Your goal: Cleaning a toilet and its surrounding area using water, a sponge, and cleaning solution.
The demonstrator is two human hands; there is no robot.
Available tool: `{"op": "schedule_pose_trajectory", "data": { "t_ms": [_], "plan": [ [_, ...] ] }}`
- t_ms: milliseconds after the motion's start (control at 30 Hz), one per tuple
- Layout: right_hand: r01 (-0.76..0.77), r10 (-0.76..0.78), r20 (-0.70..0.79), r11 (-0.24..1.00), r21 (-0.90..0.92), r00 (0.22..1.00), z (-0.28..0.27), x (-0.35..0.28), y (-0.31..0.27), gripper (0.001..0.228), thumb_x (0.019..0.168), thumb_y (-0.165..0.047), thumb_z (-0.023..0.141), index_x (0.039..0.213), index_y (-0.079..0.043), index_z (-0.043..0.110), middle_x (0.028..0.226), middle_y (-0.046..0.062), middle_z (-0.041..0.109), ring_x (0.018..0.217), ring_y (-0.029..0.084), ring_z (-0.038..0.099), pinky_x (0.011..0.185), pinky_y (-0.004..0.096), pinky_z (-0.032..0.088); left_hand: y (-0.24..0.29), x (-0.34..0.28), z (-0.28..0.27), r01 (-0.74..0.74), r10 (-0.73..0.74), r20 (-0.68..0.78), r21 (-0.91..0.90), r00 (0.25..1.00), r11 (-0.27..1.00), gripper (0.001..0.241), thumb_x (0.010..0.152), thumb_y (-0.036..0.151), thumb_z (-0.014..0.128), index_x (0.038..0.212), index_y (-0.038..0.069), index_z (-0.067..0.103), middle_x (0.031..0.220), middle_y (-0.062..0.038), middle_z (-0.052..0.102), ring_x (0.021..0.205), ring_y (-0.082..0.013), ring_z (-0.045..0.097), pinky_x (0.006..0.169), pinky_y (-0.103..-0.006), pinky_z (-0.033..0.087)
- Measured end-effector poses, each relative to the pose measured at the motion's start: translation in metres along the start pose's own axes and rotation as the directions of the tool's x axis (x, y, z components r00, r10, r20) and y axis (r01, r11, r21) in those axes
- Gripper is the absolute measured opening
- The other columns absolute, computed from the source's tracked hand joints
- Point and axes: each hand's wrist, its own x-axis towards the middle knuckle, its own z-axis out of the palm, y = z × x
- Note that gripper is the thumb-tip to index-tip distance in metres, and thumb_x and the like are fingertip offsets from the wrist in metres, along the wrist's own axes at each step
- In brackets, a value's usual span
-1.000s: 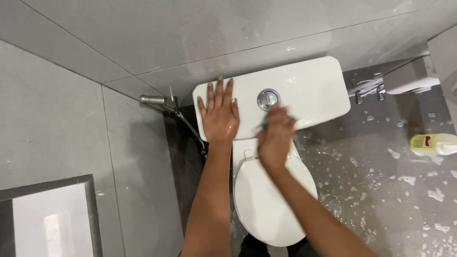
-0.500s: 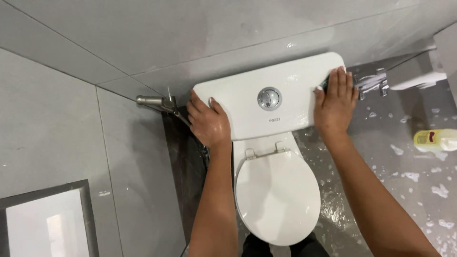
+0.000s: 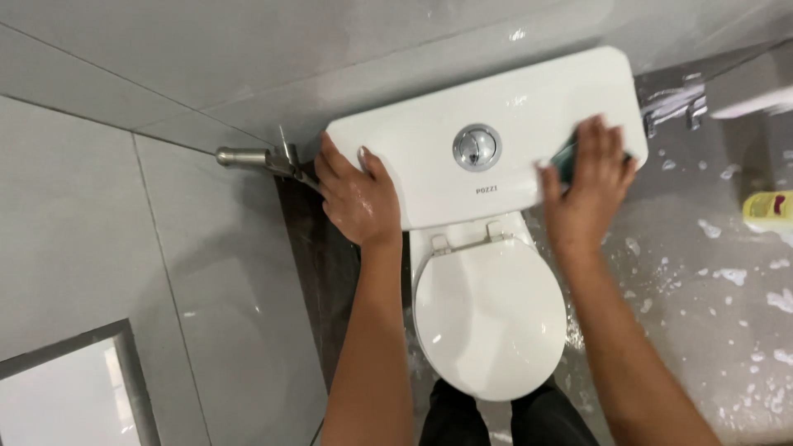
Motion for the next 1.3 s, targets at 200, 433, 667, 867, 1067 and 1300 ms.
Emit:
{"op": "schedule_pose_trajectory", "data": {
  "t_ms": [200, 433, 667, 867, 1067, 1300],
  "plan": [
    [-0.006, 0.016, -0.122, 0.997, 0.078, 0.992, -0.007, 0.027, 0.033, 0.061, 0.107, -0.023, 0.074, 0.159, -0.010, 0.045, 0.170, 0.009, 0.041, 0.159, 0.033, 0.028, 0.130, 0.059, 0.007, -0.001, 0.001, 0.003, -0.014, 0.014, -0.066, 0.001, 0.998, 1.000, 0.060, 0.105, 0.038, 0.051, 0.155, 0.011, 0.034, 0.146, -0.018, 0.051, 0.110, -0.0307, 0.068, 0.080, -0.0441, 0.059],
    [-0.024, 0.028, -0.081, 0.998, 0.057, 0.996, -0.014, 0.063, 0.027, 0.045, 0.111, -0.013, 0.059, 0.153, -0.004, 0.047, 0.165, 0.016, 0.042, 0.156, 0.038, 0.030, 0.128, 0.056, 0.013, 0.000, 0.002, 0.002, -0.019, 0.018, -0.073, -0.013, 0.997, 1.000, 0.054, 0.107, 0.032, 0.049, 0.154, 0.010, 0.036, 0.145, -0.017, 0.053, 0.110, -0.0301, 0.068, 0.079, -0.0413, 0.059],
    [-0.008, 0.008, 0.075, 1.000, 0.002, 0.997, 0.064, 0.097, -0.041, 0.090, 0.105, -0.043, 0.061, 0.161, 0.014, 0.019, 0.170, 0.029, 0.017, 0.159, 0.043, 0.007, 0.129, 0.060, 0.002, 0.002, 0.003, 0.000, 0.017, -0.018, -0.051, -0.022, 0.999, 1.000, 0.048, 0.107, 0.023, 0.046, 0.152, 0.011, 0.039, 0.145, -0.015, 0.056, 0.106, -0.0295, 0.070, 0.078, -0.0398, 0.060],
    [0.246, -0.196, 0.341, 0.963, -0.109, 0.919, 0.049, 0.036, -0.204, 0.093, 0.100, -0.057, 0.051, 0.159, 0.009, 0.022, 0.163, 0.038, 0.005, 0.153, 0.050, 0.002, 0.123, 0.061, 0.004, -0.002, -0.004, 0.000, -0.155, 0.062, -0.318, -0.275, 0.946, 0.949, 0.046, 0.106, 0.031, 0.060, 0.143, 0.005, 0.051, 0.140, -0.013, 0.062, 0.116, -0.0271, 0.070, 0.091, -0.0367, 0.061],
    [0.555, -0.576, 0.336, 0.815, 0.166, 0.745, 0.028, 0.073, -0.116, 0.052, 0.103, -0.037, 0.053, 0.152, -0.019, 0.048, 0.164, 0.006, 0.036, 0.155, 0.027, 0.025, 0.127, 0.051, 0.016, 0.007, -0.001, -0.020, 0.067, -0.111, -0.141, -0.286, 0.984, 0.956, 0.043, 0.100, 0.004, 0.047, 0.142, 0.007, 0.055, 0.142, -0.014, 0.062, 0.110, -0.0286, 0.072, 0.082, -0.0370, 0.062],
    [0.327, -0.319, 0.182, 0.945, -0.017, 0.930, -0.026, 0.112, 0.039, 0.049, 0.107, -0.028, 0.046, 0.156, -0.024, 0.043, 0.163, 0.005, 0.041, 0.150, 0.034, 0.029, 0.122, 0.053, 0.019, 0.002, 0.002, -0.011, 0.052, -0.080, -0.141, -0.187, 0.987, 0.981, 0.043, 0.101, 0.003, 0.047, 0.143, 0.006, 0.053, 0.142, -0.014, 0.061, 0.108, -0.0306, 0.072, 0.079, -0.0393, 0.063]
  ]
}}
